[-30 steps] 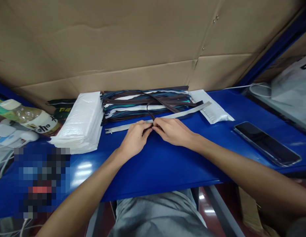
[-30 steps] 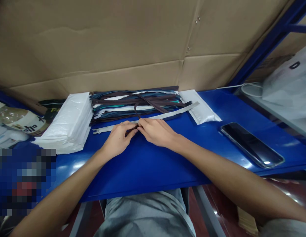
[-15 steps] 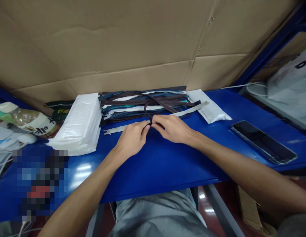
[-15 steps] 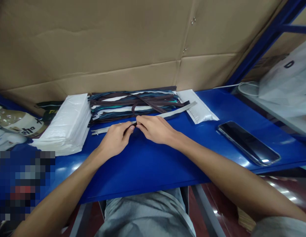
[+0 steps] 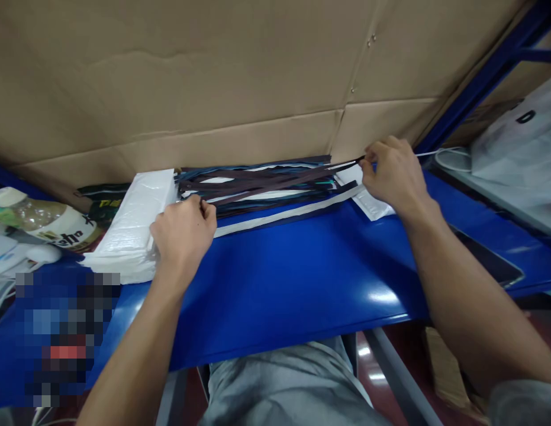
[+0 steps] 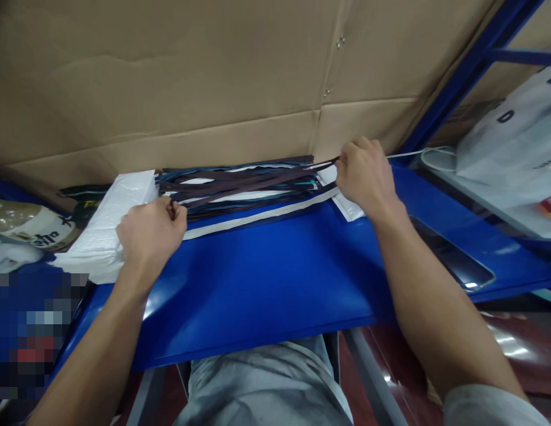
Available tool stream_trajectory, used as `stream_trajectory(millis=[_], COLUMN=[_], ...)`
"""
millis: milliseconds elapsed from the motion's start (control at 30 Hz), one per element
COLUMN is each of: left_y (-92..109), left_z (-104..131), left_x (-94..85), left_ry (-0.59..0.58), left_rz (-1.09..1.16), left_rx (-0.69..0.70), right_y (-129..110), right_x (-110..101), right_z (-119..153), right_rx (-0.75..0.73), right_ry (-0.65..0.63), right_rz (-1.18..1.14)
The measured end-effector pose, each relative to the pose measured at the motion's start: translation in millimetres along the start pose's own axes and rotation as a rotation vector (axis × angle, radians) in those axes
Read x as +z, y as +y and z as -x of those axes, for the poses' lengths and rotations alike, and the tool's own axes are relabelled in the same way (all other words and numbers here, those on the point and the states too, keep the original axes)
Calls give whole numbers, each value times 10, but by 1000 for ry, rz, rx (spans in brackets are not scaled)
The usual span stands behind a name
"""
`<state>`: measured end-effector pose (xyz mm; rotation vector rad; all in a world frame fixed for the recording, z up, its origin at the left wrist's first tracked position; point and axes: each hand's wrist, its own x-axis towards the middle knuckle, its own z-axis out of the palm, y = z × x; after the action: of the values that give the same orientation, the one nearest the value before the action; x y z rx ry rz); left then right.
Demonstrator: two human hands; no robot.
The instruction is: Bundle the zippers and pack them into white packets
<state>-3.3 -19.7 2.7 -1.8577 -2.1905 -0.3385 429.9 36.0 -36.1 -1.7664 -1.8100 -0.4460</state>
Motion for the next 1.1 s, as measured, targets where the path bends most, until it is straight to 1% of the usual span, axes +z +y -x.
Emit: stream_trajectory(millis=[67,133,200,233,300,367,433,533,667,767,867,933,1033,1100], left_y=[-19,-35,-35,-21,40,141,256,394,450,435,436,456,469,416], left_z=[-2,-1,10,23,75,160,262,386,436,427,433,448,434,363], left_x=[18,35,44,47,60,91,141,224,297,324,321,296,230,181], left_ry=[-34,-22,64,116,174,131,41,-56,-130,-143,-121,-101,-70,-29], left_rz=[2,31,86,123,229,361,462,527,510,470,474,485,493,485], left_rx=[-2,2,38,76,174,284,400,532,571,593,625,623,571,500], right_y=[-48,-164,-309,-385,-540,-703,-880,-1157,-1437,-1523,-1548,-1559,-1543,-1455], right_x=[-36,-87,-140,-161,-182,-170,-137,-97,-89,-76,-62,-78,-158,-239], right_z=[19,44,69,81,114,167,245,393,556,615,636,631,580,506], right_rx=[2,62,122,133,107,77,76,82,1,-32,-44,-51,-74,-70], right_ry=[-32,-120,-232,-283,-359,-419,-466,-515,-523,-526,-512,-486,-436,-396], right_rz=[-42,-101,-183,-235,-370,-554,-762,-975,-1084,-1121,-1120,-1094,-990,-879])
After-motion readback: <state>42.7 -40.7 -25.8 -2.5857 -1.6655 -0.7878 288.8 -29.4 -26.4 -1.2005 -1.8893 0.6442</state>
